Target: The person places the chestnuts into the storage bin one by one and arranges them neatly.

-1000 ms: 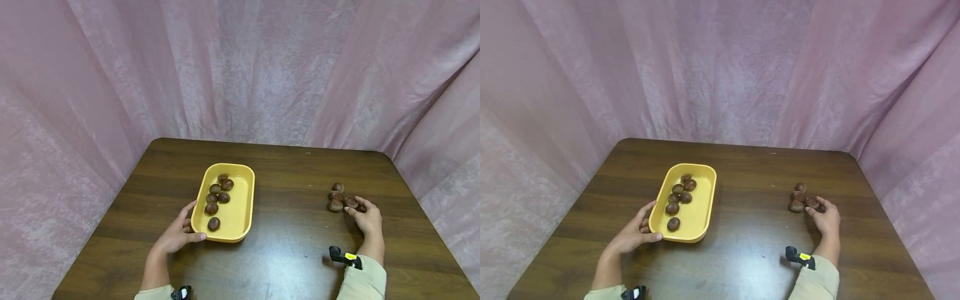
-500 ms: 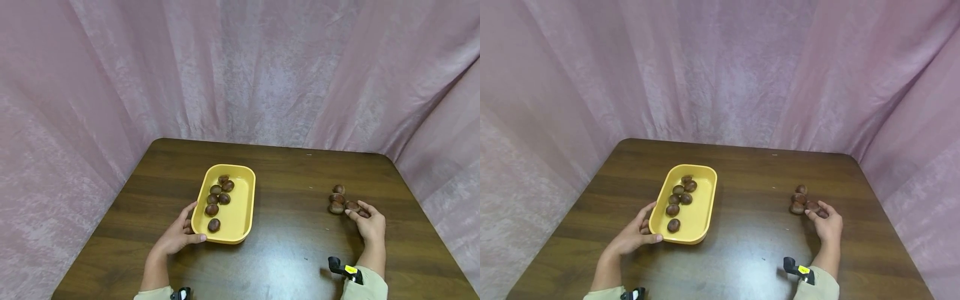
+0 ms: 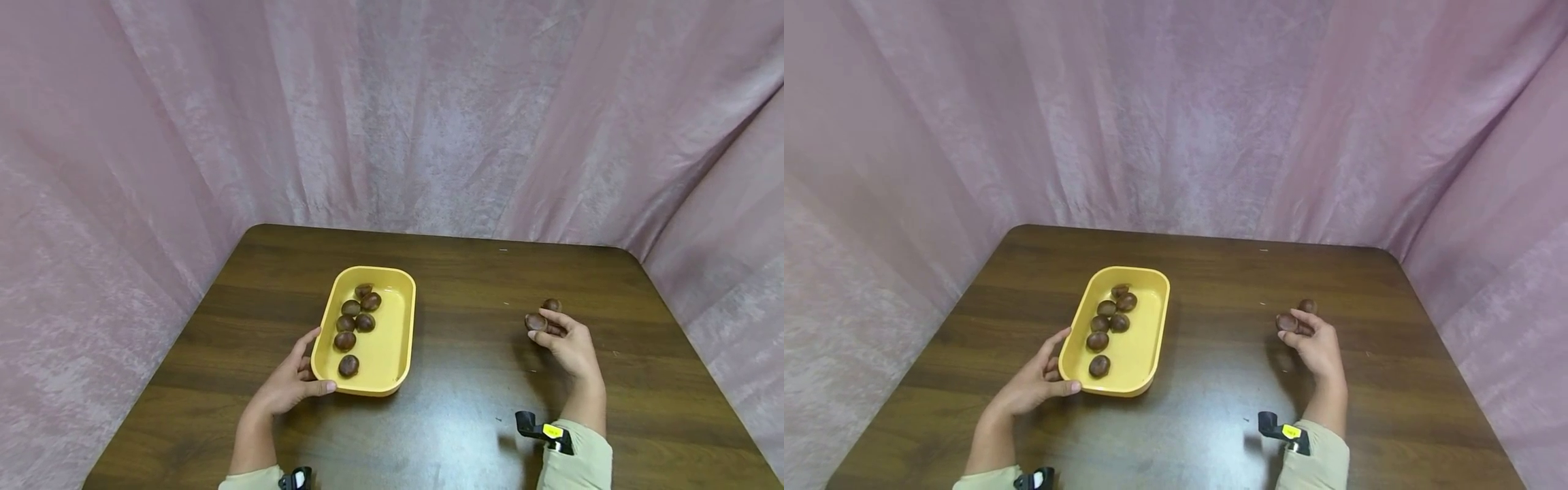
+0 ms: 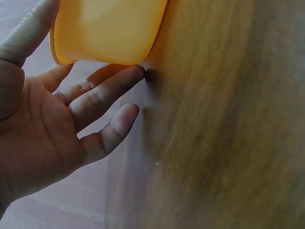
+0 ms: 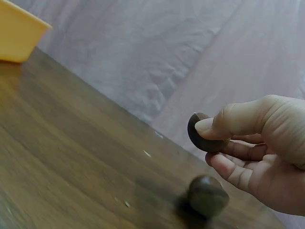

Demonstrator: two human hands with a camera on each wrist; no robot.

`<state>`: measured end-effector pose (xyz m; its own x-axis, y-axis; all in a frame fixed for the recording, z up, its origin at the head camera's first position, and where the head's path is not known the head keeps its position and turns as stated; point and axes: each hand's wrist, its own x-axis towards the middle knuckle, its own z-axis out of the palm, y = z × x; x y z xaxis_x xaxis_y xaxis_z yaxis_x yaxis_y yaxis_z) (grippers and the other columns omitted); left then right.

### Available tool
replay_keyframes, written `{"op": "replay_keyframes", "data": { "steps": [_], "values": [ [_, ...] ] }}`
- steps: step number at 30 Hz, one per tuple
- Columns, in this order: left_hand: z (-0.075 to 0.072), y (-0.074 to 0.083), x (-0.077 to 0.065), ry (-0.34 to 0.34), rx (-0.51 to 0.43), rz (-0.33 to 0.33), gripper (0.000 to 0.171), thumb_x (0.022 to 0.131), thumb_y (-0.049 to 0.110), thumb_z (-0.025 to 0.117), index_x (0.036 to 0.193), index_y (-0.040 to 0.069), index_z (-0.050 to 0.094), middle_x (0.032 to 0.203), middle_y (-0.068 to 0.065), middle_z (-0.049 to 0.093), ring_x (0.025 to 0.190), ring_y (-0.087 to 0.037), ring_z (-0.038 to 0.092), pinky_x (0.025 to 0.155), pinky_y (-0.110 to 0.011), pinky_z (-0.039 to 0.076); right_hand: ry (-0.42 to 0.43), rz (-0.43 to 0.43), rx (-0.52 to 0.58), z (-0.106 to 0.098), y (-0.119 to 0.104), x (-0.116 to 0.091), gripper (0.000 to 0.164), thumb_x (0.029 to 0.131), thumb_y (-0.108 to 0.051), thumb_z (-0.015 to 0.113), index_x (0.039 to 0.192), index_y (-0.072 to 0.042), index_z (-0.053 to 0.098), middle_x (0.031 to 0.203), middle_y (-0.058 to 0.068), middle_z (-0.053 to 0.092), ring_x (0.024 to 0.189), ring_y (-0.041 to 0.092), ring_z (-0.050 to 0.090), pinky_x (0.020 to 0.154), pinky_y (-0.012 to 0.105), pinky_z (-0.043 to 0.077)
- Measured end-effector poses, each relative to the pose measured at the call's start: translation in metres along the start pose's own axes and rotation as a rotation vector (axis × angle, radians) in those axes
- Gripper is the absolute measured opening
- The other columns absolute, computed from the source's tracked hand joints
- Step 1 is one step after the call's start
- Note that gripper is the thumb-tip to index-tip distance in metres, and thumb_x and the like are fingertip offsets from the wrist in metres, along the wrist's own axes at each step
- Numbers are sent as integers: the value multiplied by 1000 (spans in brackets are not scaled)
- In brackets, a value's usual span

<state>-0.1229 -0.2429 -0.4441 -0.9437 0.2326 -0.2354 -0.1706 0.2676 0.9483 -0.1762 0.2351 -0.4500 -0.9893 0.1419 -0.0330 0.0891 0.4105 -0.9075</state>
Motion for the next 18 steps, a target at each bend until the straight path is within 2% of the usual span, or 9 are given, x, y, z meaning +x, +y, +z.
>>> {"op": "replay_keyframes", "data": {
  "steps": [10,12,15,18],
  "values": [
    [-2,1,0,-10,5,4,102,73,12,81,148,25,14,116,-26,53,99,-33,58,76,-38,47,-171,-106,78,18,-21,11,55,81,-2,70,129,11,46,113,26,56,90,8,57,72,20,46],
    [-3,0,0,-5,8,2,102,72,12,81,148,25,15,116,-26,53,100,-33,58,77,-38,47,-204,-117,109,21,-32,9,53,81,2,68,127,13,46,112,28,56,92,14,58,73,20,46],
    [-3,0,0,-4,6,0,102,73,11,81,148,25,14,116,-26,53,100,-34,58,77,-39,47,-241,-127,156,25,-38,11,52,80,3,69,126,13,46,113,29,56,94,17,58,73,21,46],
    [-3,0,0,-16,1,16,102,74,10,80,149,23,12,114,-26,54,99,-34,58,76,-38,47,-268,-143,155,29,-41,15,52,79,2,70,125,12,48,113,28,57,95,19,59,74,22,47]
  ]
}}
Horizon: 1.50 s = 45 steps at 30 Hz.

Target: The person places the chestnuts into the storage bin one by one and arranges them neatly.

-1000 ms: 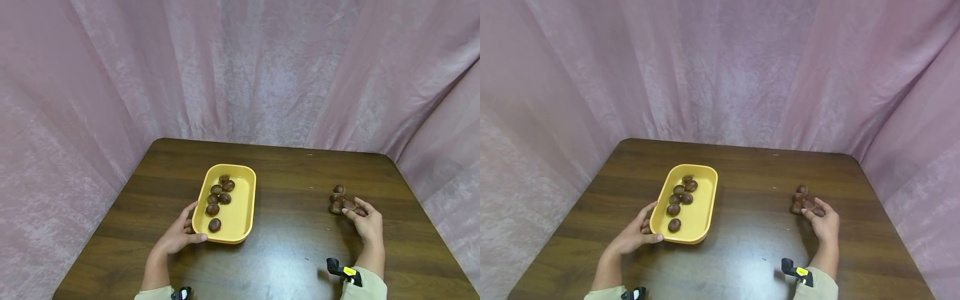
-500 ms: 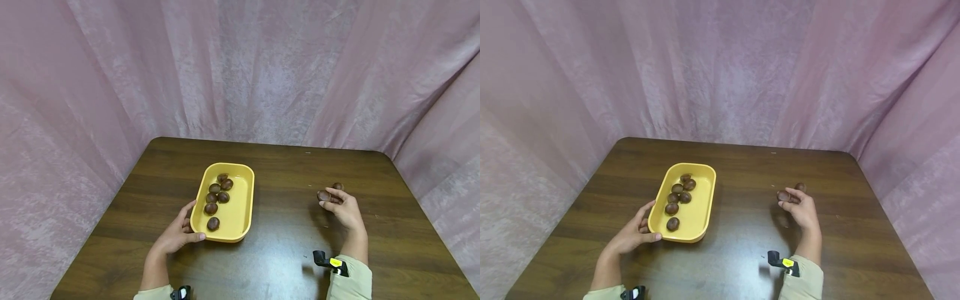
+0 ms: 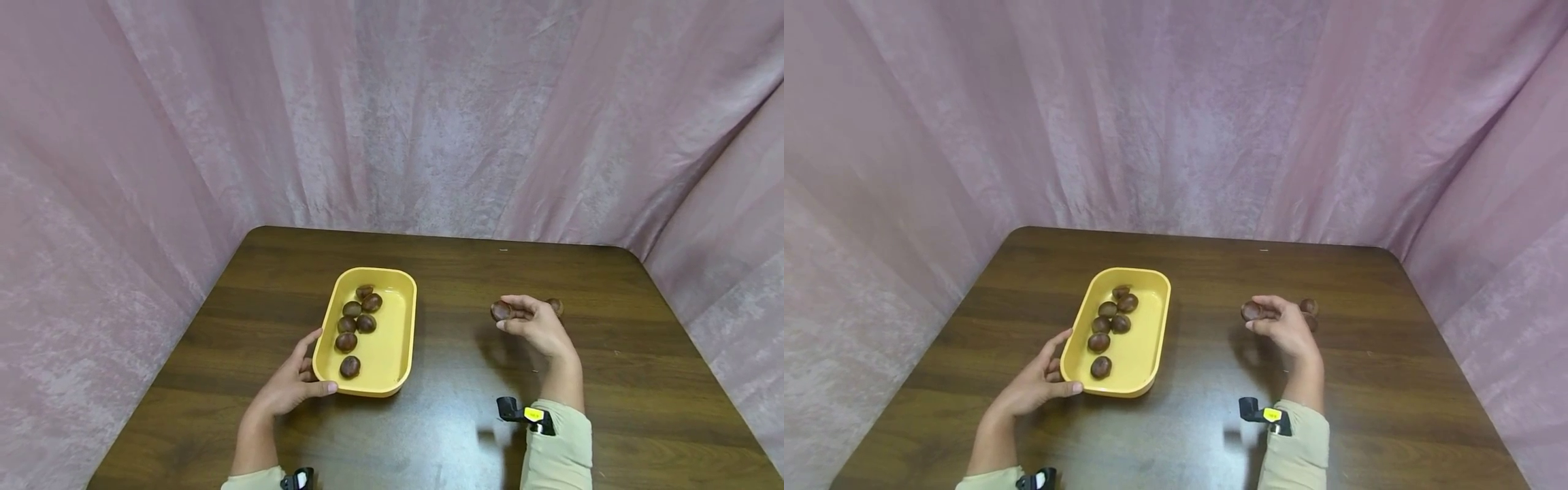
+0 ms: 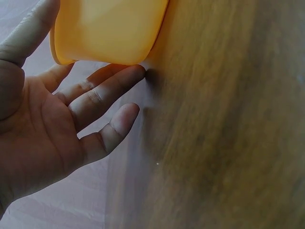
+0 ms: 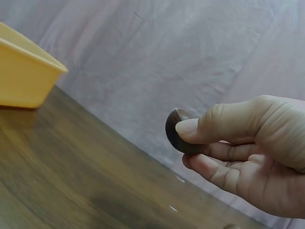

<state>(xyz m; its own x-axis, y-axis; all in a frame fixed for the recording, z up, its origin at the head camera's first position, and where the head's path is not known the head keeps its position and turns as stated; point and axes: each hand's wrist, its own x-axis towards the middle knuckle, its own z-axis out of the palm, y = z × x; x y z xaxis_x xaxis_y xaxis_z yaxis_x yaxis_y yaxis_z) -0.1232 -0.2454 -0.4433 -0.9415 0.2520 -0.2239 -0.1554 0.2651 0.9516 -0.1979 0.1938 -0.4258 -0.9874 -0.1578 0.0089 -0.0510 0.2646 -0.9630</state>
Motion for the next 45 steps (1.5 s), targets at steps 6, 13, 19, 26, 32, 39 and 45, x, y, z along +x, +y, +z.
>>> {"op": "replay_keyframes", "data": {
  "steps": [6,13,19,26,32,39,45],
  "values": [
    [0,-1,-1,-21,-10,14,101,74,10,79,149,21,12,111,-27,55,95,-32,60,74,-36,48,-65,-34,-49,10,-5,13,51,78,-2,73,123,8,52,110,22,60,94,22,60,75,24,47],
    [-2,0,-1,-19,-17,7,102,74,9,79,149,21,10,114,-27,54,97,-34,59,75,-38,48,-143,-68,-73,22,-19,25,49,76,-1,73,121,6,55,105,17,62,91,24,59,73,27,47],
    [-3,2,-2,-6,-7,-3,103,74,10,80,149,23,11,118,-27,52,100,-35,58,76,-41,47,-222,-100,-62,33,-32,36,49,74,1,73,120,5,56,102,16,62,89,26,58,72,29,48],
    [-2,1,-2,2,4,-14,102,73,12,81,148,25,13,116,-26,53,100,-35,58,77,-40,47,-319,-125,-77,43,-44,50,50,72,3,75,118,7,56,103,18,62,91,28,57,74,31,47],
    [-2,0,-2,0,1,-10,102,73,12,80,149,24,13,116,-26,53,99,-35,58,76,-39,47,-431,-123,-52,53,-52,64,50,71,6,75,117,8,56,108,19,60,96,31,57,78,35,48],
    [-2,-1,-2,5,-12,-21,103,72,11,81,148,25,13,117,-27,52,100,-35,58,76,-39,47,-552,-133,-73,68,-63,76,46,70,8,74,112,8,56,101,15,62,92,28,59,77,35,48],
    [-2,-1,-1,25,7,-32,105,70,12,82,148,25,14,116,-25,54,99,-34,58,76,-40,47,-619,-131,-76,82,-66,85,46,68,8,74,111,6,56,100,13,62,90,26,58,76,34,48]
  ]
}}
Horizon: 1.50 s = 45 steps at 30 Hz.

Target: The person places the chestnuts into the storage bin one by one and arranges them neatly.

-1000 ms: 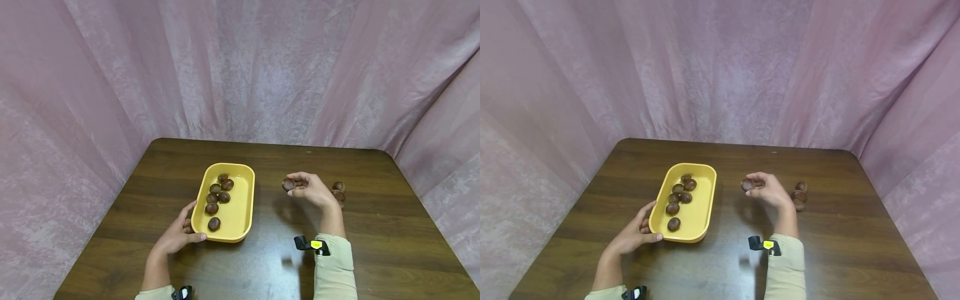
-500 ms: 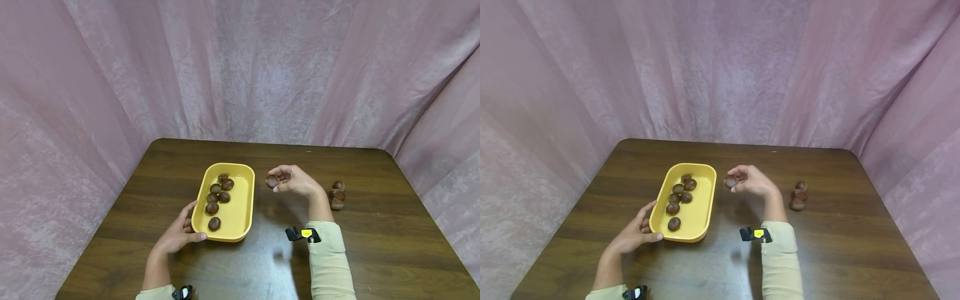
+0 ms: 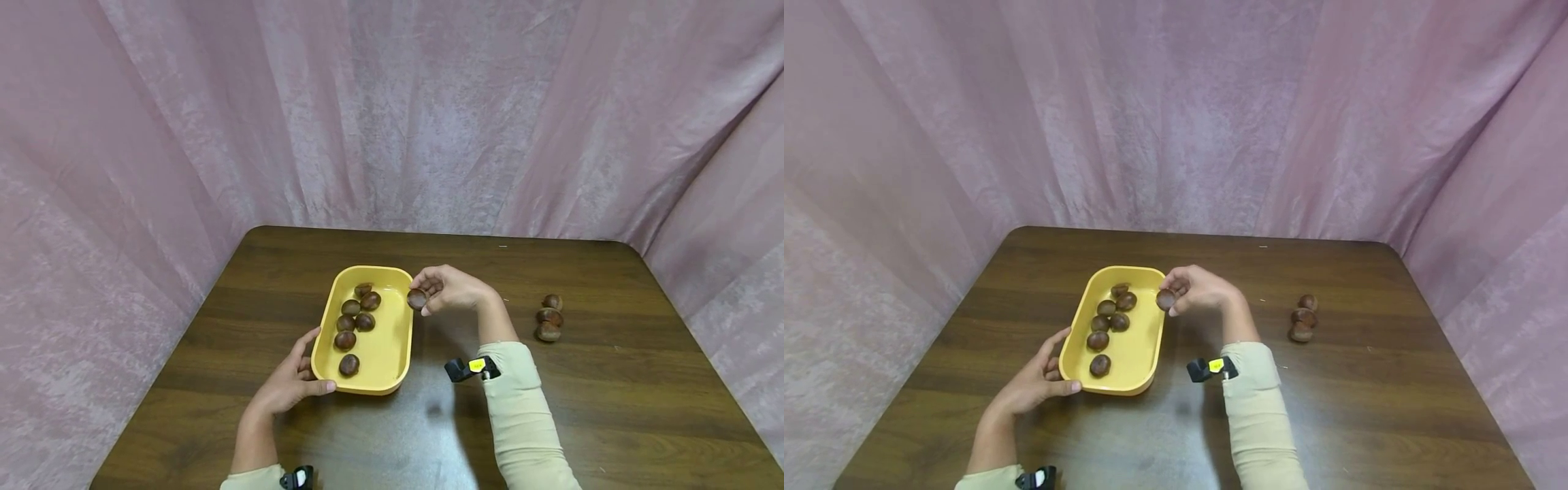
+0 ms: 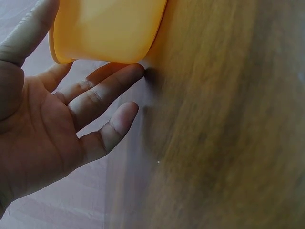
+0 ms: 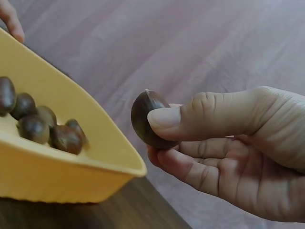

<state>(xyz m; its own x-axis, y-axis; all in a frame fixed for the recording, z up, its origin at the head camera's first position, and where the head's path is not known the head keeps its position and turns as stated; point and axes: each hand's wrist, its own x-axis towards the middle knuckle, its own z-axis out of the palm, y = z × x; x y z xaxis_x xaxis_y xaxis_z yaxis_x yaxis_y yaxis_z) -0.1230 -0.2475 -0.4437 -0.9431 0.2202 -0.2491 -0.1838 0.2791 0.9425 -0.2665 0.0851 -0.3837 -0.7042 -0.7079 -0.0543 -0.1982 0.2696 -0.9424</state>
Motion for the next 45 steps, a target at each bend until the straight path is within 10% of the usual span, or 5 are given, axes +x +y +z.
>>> {"op": "replay_keyframes", "data": {
  "steps": [45],
  "values": [
    [0,3,-2,-39,-37,20,104,73,7,80,149,24,11,119,-30,50,103,-39,56,76,-40,48,-224,121,-83,70,13,74,43,67,7,74,108,-2,63,84,4,63,78,13,56,68,25,46]
  ]
}}
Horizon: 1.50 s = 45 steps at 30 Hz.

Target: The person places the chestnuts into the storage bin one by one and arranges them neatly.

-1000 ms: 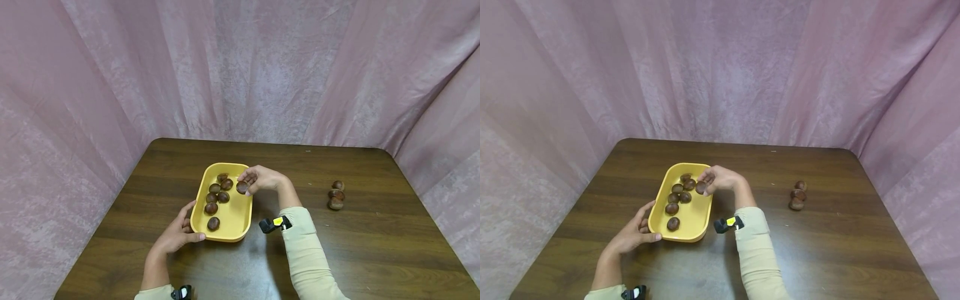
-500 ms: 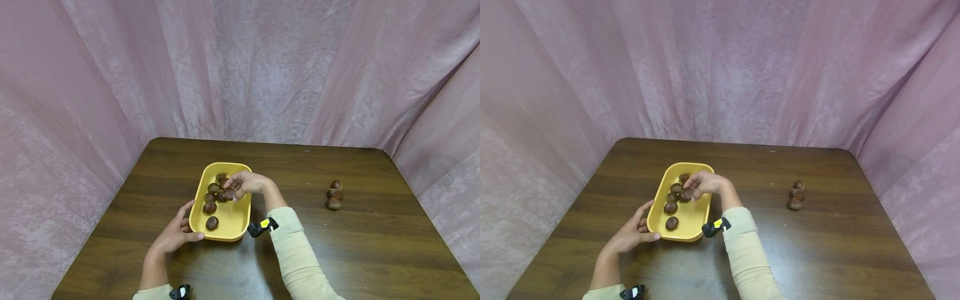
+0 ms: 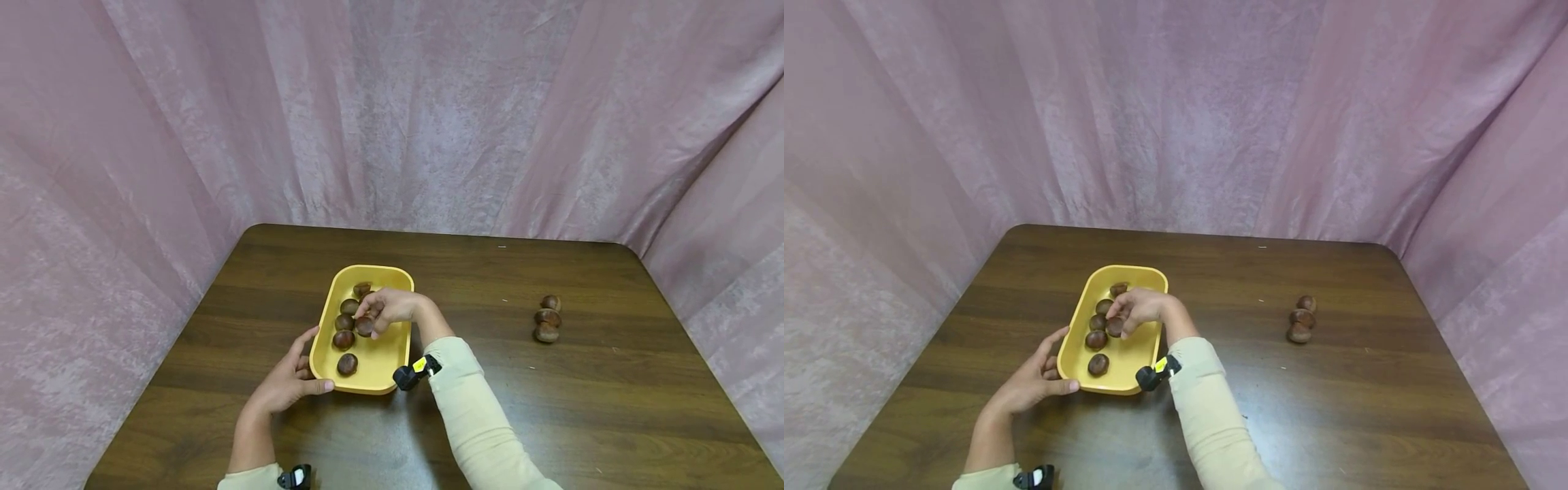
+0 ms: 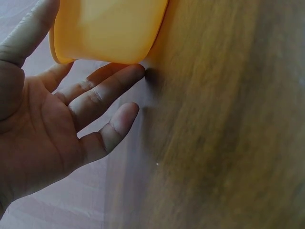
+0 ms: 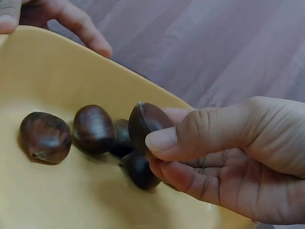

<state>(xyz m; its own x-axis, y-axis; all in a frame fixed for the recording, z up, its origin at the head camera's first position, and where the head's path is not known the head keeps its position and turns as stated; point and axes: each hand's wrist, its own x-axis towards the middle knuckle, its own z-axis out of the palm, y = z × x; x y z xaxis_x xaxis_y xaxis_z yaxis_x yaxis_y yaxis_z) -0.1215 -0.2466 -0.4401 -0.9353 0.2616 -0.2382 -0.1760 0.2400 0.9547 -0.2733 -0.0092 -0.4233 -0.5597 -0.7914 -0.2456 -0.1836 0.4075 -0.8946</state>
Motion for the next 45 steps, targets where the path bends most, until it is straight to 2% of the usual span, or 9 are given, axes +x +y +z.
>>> {"op": "replay_keyframes", "data": {
  "steps": [4,11,16,21,24,30,35,41,45],
  "values": [
    [1,0,0,-4,1,-1,103,73,7,80,149,24,11,120,-30,50,103,-39,56,76,-40,48,1,41,-18,2,-2,3,43,66,9,75,106,-3,64,83,4,62,75,13,55,66,25,46],
    [1,-1,2,-8,-7,0,104,73,7,79,149,24,10,119,-30,50,103,-39,56,76,-41,48,-45,82,52,4,-2,10,46,68,13,71,111,-2,64,89,8,62,77,15,57,68,27,47],
    [0,-1,2,-8,-4,-5,104,74,8,79,149,23,10,119,-29,50,103,-38,56,77,-41,48,-60,115,58,5,1,14,47,69,13,71,113,-3,64,89,8,63,78,14,58,68,26,47],
    [-1,1,3,0,-1,-4,103,73,8,80,149,23,10,119,-30,50,104,-39,55,77,-40,47,-50,127,66,4,-1,14,46,70,11,70,115,1,62,89,14,64,76,16,60,74,35,49],
    [-1,1,3,2,2,-2,103,73,8,80,149,23,11,119,-29,51,105,-39,55,77,-40,47,-49,115,51,3,-4,11,43,73,7,70,116,3,61,89,13,65,76,14,59,78,39,48],
    [0,-1,2,-13,4,6,103,73,9,80,149,23,11,117,-29,52,101,-37,57,76,-39,48,16,21,-11,1,-13,-11,42,77,0,71,117,4,59,96,17,64,83,14,59,75,28,46],
    [0,0,3,-5,13,18,103,73,8,80,149,23,11,117,-29,52,102,-38,57,76,-39,48,93,-44,-26,-5,-18,-37,46,77,-5,74,119,4,58,107,24,58,95,23,57,76,29,46],
    [2,-1,3,1,11,15,103,73,7,80,149,23,12,116,-28,53,100,-35,58,75,-39,48,185,-81,-4,-6,-11,-57,41,77,-6,74,116,-2,61,104,18,60,94,27,58,76,31,47],
    [2,-1,3,2,12,15,103,73,8,80,149,23,12,115,-28,53,100,-35,58,76,-39,48,242,-128,34,-6,-3,-70,40,77,-3,73,115,1,60,99,14,61,91,29,60,76,32,48]
  ]
}}
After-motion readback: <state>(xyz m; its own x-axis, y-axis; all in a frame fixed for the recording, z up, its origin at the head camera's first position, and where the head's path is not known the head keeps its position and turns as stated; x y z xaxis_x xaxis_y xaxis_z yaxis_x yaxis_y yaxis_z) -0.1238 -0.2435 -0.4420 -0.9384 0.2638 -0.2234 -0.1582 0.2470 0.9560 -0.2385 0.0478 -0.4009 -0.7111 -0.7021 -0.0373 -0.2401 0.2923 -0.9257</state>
